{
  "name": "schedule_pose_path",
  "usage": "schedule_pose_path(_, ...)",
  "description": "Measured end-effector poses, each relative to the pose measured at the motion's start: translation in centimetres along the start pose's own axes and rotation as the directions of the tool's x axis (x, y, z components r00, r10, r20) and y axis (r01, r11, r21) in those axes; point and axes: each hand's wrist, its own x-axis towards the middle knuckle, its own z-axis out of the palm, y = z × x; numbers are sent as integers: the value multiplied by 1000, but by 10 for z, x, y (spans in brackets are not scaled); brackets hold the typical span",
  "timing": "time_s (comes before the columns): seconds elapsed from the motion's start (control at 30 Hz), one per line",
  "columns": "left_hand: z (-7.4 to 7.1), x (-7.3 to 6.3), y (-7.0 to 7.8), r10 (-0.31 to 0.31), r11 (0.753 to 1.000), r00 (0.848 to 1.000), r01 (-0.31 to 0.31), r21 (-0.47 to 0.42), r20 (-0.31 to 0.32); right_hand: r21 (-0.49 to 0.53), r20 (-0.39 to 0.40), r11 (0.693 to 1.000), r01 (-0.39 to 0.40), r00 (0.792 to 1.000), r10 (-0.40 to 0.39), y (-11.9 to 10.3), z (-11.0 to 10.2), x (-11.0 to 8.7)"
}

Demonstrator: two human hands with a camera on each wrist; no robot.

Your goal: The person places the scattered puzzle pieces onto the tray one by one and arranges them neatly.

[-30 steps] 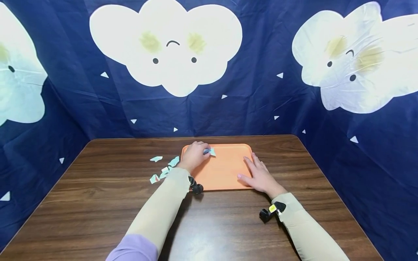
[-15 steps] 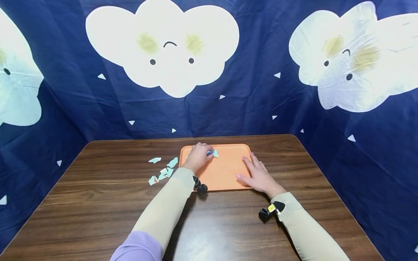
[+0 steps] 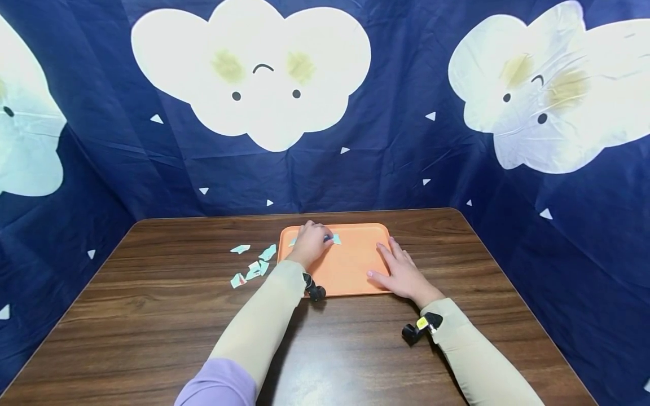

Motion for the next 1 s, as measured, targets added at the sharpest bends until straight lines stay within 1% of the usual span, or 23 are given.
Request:
schedule_pose_path(0.3, 1, -5, -1, -31, 1000, 999, 31, -3, -25, 8, 1, 1000, -1, 1000, 1, -1, -1, 2)
schedule_pose_path(0.47, 0, -7, -2, -28, 999, 999, 28, -21, -45, 13, 0, 1000, -5, 1000, 5, -2, -1, 2)
schedule_pose_path(0.57, -3, -10, -3, -25, 999, 998, 22, -40, -62, 9, 0, 1000, -3, 1000, 3, -3, 0, 1)
schedule_pose_path(0.8, -15, -21, -10, -4, 994, 992, -10, -106, -126, 13, -16, 1000, 3, 1000, -3, -3, -1, -1)
schedule_pose_path(1.0, -24, -38, -22, 7, 986, 985, -36, -164, -175, 13, -8, 1000, -1, 1000, 1, -3, -1, -1)
